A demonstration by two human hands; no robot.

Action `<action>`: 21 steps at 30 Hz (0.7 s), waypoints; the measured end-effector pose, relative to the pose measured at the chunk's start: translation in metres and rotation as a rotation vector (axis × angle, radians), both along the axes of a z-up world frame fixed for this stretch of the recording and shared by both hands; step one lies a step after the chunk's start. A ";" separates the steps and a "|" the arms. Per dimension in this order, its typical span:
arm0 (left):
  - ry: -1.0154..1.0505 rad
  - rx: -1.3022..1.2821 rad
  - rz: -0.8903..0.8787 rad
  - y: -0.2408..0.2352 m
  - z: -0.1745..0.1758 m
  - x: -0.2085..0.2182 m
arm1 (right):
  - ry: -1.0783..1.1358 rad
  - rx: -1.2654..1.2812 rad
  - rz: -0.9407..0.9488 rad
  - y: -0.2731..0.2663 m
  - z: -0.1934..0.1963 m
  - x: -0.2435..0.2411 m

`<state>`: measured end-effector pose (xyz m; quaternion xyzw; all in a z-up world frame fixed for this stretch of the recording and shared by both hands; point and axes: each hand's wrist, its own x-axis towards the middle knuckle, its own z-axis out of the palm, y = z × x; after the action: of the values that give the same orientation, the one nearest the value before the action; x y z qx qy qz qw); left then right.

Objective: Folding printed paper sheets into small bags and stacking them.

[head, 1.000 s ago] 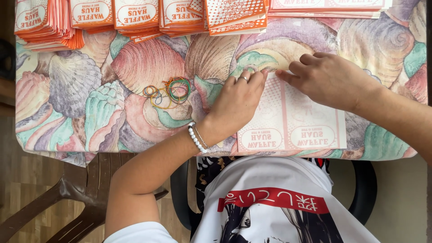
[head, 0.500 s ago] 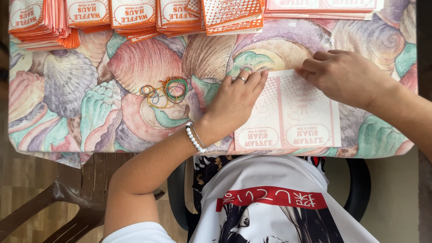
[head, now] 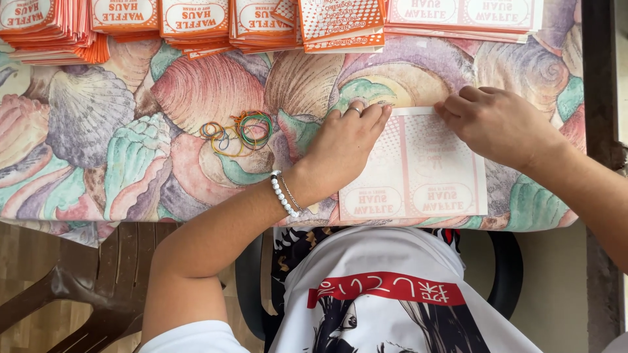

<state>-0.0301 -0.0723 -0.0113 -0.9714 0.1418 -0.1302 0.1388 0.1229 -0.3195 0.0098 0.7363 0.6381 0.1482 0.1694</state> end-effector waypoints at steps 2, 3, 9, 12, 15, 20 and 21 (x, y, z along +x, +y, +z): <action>0.002 -0.004 0.000 -0.001 0.001 0.000 | -0.014 -0.014 -0.012 0.002 0.002 -0.003; -0.014 0.015 0.000 -0.002 0.003 0.000 | -0.024 -0.027 -0.015 0.003 0.004 -0.004; -0.044 0.027 0.001 -0.008 0.006 0.001 | -0.101 -0.001 -0.021 0.000 -0.003 -0.008; -0.056 -0.008 -0.006 -0.008 0.003 0.000 | -0.168 0.044 -0.024 -0.003 -0.010 -0.009; -0.051 -0.018 -0.036 -0.010 0.005 0.004 | -0.205 0.061 -0.030 -0.003 -0.012 -0.012; -0.023 0.006 0.031 -0.023 0.000 0.015 | -0.132 0.016 -0.031 0.000 -0.004 -0.011; -0.029 -0.023 0.059 -0.026 -0.003 0.019 | -0.129 0.024 -0.021 0.000 -0.003 -0.010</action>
<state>-0.0115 -0.0984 -0.0142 -0.9747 0.1097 -0.1417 0.1334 0.1129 -0.3193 0.0066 0.7338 0.6164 0.2011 0.2029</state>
